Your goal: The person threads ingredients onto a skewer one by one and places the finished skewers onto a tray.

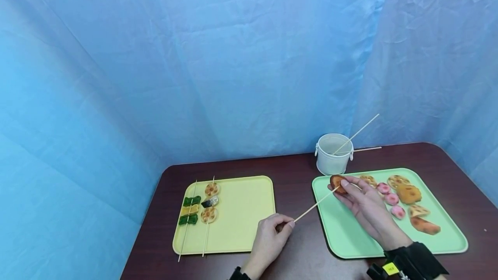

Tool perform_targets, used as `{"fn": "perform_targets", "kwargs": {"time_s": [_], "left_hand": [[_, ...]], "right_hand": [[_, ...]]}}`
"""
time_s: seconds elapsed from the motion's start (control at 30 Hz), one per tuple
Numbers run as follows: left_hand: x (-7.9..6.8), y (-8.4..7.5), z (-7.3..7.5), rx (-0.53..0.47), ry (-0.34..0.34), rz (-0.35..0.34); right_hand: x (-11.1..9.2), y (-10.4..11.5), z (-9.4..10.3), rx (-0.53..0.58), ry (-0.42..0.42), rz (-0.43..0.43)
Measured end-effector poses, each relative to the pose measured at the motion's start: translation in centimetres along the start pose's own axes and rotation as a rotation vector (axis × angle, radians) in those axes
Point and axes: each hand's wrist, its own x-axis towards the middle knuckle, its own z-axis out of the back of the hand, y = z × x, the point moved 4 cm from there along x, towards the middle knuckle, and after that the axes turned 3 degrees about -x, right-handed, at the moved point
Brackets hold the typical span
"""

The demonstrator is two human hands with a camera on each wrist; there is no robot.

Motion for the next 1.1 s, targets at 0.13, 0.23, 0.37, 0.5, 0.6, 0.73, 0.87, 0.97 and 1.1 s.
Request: {"fn": "perform_targets", "kwargs": {"time_s": [0.13, 0.23, 0.37, 0.5, 0.6, 0.73, 0.87, 0.97, 1.1], "left_hand": [[0.0, -0.1, 0.0, -0.001, 0.005, 0.028], [0.0, -0.2, -0.1, -0.003, 0.004, 0.041], [-0.2, -0.2, -0.2, 0.003, -0.007, 0.038], [-0.3, -0.2, -0.3, 0.002, -0.013, 0.047], [-0.3, -0.2, -0.3, -0.004, -0.01, 0.07], [-0.2, -0.2, -0.3, -0.013, 0.002, 0.108], [-0.1, -0.4, -0.3, -0.028, 0.009, 0.128], [-0.2, -0.6, -0.3, -0.037, 0.008, 0.135], [-0.1, -1.1, -0.3, -0.045, 0.013, 0.14]], "right_hand": [[0.0, 0.0, 0.0, -0.026, -0.008, 0.016], [0.0, 0.0, 0.0, -0.051, -0.017, 0.023], [0.0, 0.0, 0.1, -0.065, -0.023, 0.026], [-0.1, 0.0, 0.2, -0.058, -0.015, 0.034], [-0.1, 0.0, 0.2, -0.052, -0.005, 0.045], [0.0, 0.0, 0.2, -0.042, 0.003, 0.057], [0.1, 0.1, 0.1, -0.03, 0.01, 0.067], [0.0, 0.2, 0.0, -0.031, 0.015, 0.078], [0.0, 0.3, 0.0, -0.049, 0.005, 0.092]]}}
